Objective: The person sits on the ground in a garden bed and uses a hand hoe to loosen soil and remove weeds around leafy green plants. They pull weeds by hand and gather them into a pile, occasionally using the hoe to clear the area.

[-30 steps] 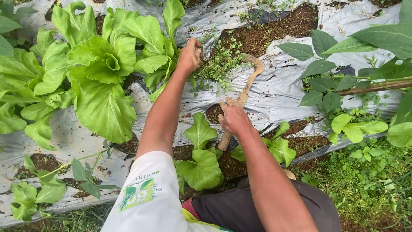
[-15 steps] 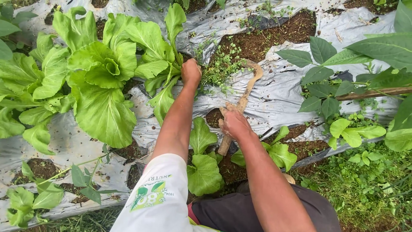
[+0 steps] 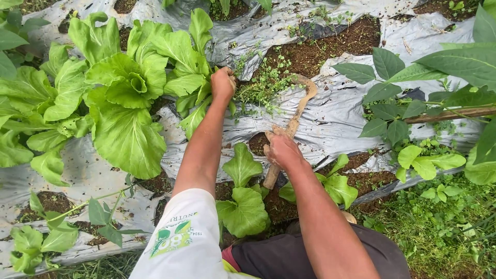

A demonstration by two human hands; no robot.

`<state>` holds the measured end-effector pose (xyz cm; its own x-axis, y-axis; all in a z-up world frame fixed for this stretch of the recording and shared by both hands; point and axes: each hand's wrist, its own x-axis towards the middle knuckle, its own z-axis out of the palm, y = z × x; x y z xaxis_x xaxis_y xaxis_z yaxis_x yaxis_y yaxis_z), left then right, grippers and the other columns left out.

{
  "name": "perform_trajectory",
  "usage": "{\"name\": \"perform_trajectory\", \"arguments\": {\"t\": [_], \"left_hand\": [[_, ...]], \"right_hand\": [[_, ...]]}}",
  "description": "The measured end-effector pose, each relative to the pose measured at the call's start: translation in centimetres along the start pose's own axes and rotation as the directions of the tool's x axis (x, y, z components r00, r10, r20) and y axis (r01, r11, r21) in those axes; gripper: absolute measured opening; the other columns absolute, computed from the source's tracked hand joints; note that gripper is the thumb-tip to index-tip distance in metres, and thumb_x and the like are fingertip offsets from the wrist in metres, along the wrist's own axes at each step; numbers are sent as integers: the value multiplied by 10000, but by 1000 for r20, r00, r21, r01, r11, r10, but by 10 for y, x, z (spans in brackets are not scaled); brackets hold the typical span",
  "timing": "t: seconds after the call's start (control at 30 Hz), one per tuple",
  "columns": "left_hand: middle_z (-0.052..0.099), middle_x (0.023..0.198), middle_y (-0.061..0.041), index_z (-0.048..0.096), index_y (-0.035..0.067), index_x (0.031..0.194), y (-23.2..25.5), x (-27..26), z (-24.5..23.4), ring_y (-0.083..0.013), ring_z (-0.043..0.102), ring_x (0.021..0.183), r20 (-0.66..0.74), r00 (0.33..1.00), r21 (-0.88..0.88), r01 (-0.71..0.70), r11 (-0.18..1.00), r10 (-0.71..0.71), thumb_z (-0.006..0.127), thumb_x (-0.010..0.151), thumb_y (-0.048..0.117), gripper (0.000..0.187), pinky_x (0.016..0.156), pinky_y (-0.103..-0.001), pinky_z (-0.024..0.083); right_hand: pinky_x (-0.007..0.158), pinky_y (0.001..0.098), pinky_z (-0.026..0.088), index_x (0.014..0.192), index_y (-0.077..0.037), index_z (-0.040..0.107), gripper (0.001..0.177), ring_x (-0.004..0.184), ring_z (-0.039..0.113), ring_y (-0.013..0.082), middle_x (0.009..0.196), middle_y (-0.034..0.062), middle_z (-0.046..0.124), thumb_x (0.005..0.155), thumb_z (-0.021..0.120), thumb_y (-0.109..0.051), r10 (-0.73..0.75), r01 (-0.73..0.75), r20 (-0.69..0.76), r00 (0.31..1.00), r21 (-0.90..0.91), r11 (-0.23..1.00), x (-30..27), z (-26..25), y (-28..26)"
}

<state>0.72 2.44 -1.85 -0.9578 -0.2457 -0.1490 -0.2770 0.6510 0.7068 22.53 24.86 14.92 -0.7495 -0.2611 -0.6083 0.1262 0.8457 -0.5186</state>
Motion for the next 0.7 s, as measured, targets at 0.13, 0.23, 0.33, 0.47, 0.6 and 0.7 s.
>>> {"name": "perform_trajectory", "arguments": {"t": [0.13,0.23,0.33,0.47,0.6,0.7], "left_hand": [[788,928,-125,809,185,1021,-31,29,28,-338,748,987,103,968,103,-240,965,230,757,880,121,163,878,-471,610],[776,984,-184,796,133,1068,-33,5,39,-400,726,1024,339,859,143,-450,881,384,689,909,97,195,905,-522,594],[768,1005,-222,781,40,1040,1,-22,11,-429,704,1065,453,735,154,-621,769,504,647,945,92,173,964,-536,564],[676,866,-140,715,121,920,1,-9,5,-398,684,952,251,794,218,-603,767,553,828,851,313,234,842,-551,592],[604,998,-124,589,104,1080,16,3,2,-385,659,1033,71,914,29,-402,915,399,787,907,258,304,918,-565,548],[538,1161,-180,529,96,1260,15,15,8,-431,631,1135,-12,953,128,-298,946,302,670,984,165,317,970,-551,556]], "right_hand": [[1232,527,335,1494,-103,542,585,1441,443,434,1517,242,506,917,601,-176,28,-27,-9,1000,52,998,0,4,-3],[1229,531,335,1478,-98,559,562,1437,447,434,1513,236,511,923,596,-178,31,-30,-9,999,73,997,-8,-5,-11],[1195,544,370,1400,-77,598,480,1383,492,432,1428,237,553,932,602,-181,35,-35,-3,999,78,996,-14,-11,-16],[1123,548,464,1281,-52,662,429,1278,598,445,1277,275,661,888,647,-221,-4,3,-9,1000,-56,998,1,-4,-4],[1162,547,425,1312,-59,676,459,1347,541,460,1358,285,627,875,626,-191,60,-59,-15,998,73,996,-4,-6,-13],[1261,531,234,1544,-102,484,570,1540,288,381,1645,199,359,998,543,-255,56,-57,10,998,113,992,0,3,-9]]}}
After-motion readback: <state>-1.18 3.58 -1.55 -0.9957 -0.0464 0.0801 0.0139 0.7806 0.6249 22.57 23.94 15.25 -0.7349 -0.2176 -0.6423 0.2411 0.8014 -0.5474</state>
